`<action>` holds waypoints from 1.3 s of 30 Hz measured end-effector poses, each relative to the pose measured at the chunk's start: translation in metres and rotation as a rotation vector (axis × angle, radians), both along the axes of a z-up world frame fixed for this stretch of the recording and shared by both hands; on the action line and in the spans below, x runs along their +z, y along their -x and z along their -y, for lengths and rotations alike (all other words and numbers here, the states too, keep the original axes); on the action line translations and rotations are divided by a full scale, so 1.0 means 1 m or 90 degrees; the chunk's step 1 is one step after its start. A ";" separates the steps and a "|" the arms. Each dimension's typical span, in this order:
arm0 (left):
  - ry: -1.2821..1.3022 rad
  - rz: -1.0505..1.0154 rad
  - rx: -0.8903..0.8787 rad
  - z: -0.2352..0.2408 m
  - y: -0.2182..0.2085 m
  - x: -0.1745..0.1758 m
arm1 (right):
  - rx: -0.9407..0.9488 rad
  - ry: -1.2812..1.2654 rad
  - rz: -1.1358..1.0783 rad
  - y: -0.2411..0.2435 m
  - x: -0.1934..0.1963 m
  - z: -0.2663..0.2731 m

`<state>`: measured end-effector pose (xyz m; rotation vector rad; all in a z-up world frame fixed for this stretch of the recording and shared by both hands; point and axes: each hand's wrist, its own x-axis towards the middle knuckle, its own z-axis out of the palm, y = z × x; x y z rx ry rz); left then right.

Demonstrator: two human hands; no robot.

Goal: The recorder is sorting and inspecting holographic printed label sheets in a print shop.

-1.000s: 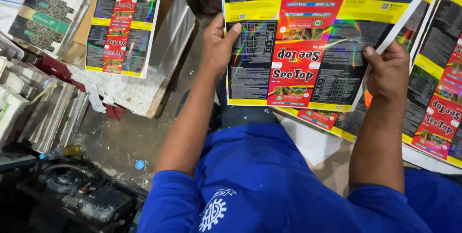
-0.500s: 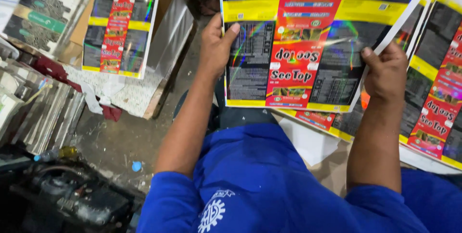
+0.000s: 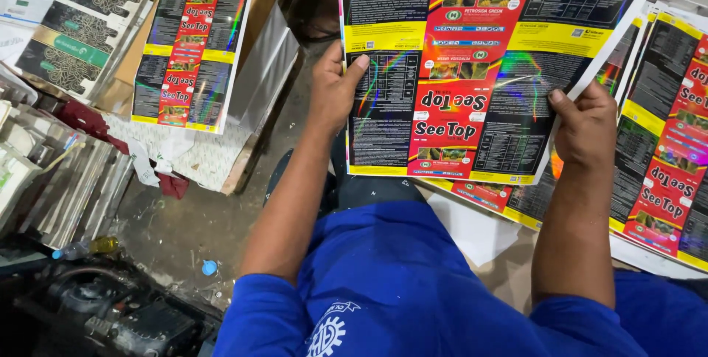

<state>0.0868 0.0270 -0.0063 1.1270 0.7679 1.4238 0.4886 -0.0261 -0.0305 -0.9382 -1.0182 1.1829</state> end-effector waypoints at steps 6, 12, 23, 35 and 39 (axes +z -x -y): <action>-0.018 -0.013 -0.006 -0.003 0.001 -0.004 | -0.008 -0.020 -0.002 -0.003 -0.013 -0.003; 0.041 -0.016 0.012 -0.001 0.005 -0.005 | -0.013 -0.022 0.032 0.006 0.001 0.003; 0.035 0.013 0.017 -0.005 0.001 -0.013 | -0.025 0.002 0.060 0.007 0.008 0.003; 0.091 -0.205 0.056 -0.035 -0.069 -0.063 | -0.115 -0.025 0.168 -0.140 -0.054 -0.015; 0.034 -0.342 -0.023 -0.009 -0.062 -0.073 | -0.156 0.062 -0.021 -0.357 -0.139 0.006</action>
